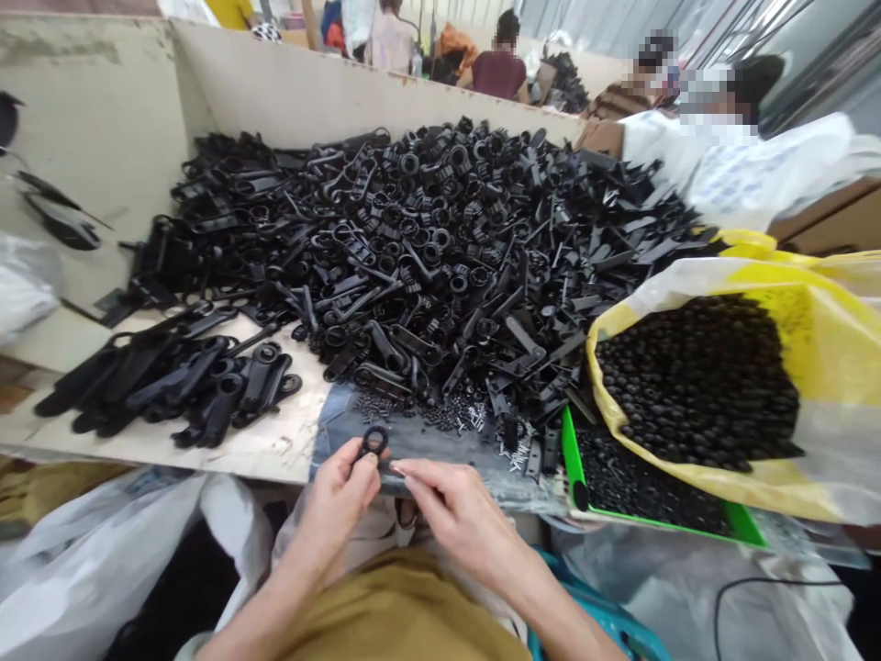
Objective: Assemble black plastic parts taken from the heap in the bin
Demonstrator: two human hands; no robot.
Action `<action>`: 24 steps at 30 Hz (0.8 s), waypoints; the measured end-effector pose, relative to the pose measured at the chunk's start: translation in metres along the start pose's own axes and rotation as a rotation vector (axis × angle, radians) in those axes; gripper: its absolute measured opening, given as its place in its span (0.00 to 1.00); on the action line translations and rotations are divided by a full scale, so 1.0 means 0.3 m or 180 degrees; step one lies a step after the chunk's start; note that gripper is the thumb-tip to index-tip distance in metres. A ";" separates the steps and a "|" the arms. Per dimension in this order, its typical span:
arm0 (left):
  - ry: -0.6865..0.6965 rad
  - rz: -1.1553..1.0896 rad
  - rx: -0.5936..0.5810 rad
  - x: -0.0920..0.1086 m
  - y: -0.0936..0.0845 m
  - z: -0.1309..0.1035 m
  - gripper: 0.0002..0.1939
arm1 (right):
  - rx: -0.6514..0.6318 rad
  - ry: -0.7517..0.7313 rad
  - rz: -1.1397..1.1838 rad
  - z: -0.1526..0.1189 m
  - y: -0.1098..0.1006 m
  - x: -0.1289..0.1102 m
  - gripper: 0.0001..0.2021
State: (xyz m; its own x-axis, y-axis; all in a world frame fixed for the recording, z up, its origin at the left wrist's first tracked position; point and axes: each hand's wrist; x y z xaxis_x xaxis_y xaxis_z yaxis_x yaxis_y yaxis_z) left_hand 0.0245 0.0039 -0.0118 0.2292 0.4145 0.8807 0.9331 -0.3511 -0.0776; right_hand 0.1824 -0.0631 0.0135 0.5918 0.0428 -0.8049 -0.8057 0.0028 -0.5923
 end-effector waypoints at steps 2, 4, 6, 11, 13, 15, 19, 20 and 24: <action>-0.0127 -0.0107 -0.0066 0.030 -0.015 -0.018 0.18 | 0.0307 0.0054 0.0286 -0.025 -0.085 0.041 0.14; -0.0217 -0.0212 -0.0195 0.057 -0.028 -0.034 0.19 | 0.0750 0.0227 0.0058 -0.030 -0.183 0.075 0.15; -0.0250 -0.0329 -0.0268 0.072 -0.033 -0.044 0.21 | 0.1178 0.0170 -0.0371 -0.017 -0.278 0.098 0.12; -0.0245 -0.0640 -0.0459 0.081 -0.015 -0.042 0.24 | 0.0817 -0.0242 -0.1931 0.013 -0.383 0.142 0.08; -0.0313 -0.0745 -0.0635 0.087 -0.002 -0.038 0.24 | 0.0539 -0.0427 -0.2215 0.019 -0.375 0.167 0.10; -0.0358 -0.0818 -0.0754 0.097 0.009 -0.034 0.22 | 0.0606 -0.0691 -0.2070 0.033 -0.362 0.189 0.11; -0.0355 -0.1148 -0.1002 0.110 0.019 -0.025 0.19 | 0.1099 -0.1043 -0.1069 0.096 -0.361 0.189 0.08; -0.0369 -0.1250 -0.1018 0.110 0.018 -0.023 0.19 | 0.1166 -0.1064 -0.0774 0.112 -0.362 0.177 0.07; -0.0334 -0.1509 -0.0873 0.108 0.008 -0.027 0.20 | 0.0841 -0.0896 0.0404 0.129 -0.324 0.095 0.06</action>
State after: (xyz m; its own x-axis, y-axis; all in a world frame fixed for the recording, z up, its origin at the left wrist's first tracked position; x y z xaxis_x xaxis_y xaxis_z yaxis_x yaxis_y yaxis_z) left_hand 0.0320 0.0096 0.0203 -0.1587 0.6566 0.7374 0.8376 -0.3059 0.4526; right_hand 0.2767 -0.0236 0.0495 0.4875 0.3310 -0.8080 -0.8719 0.2349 -0.4298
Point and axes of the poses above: each hand's wrist, its own z-axis towards the middle knuckle, its own y-axis out of the palm, x = y × z, and after that the axes turned 11 degrees about z, right-handed
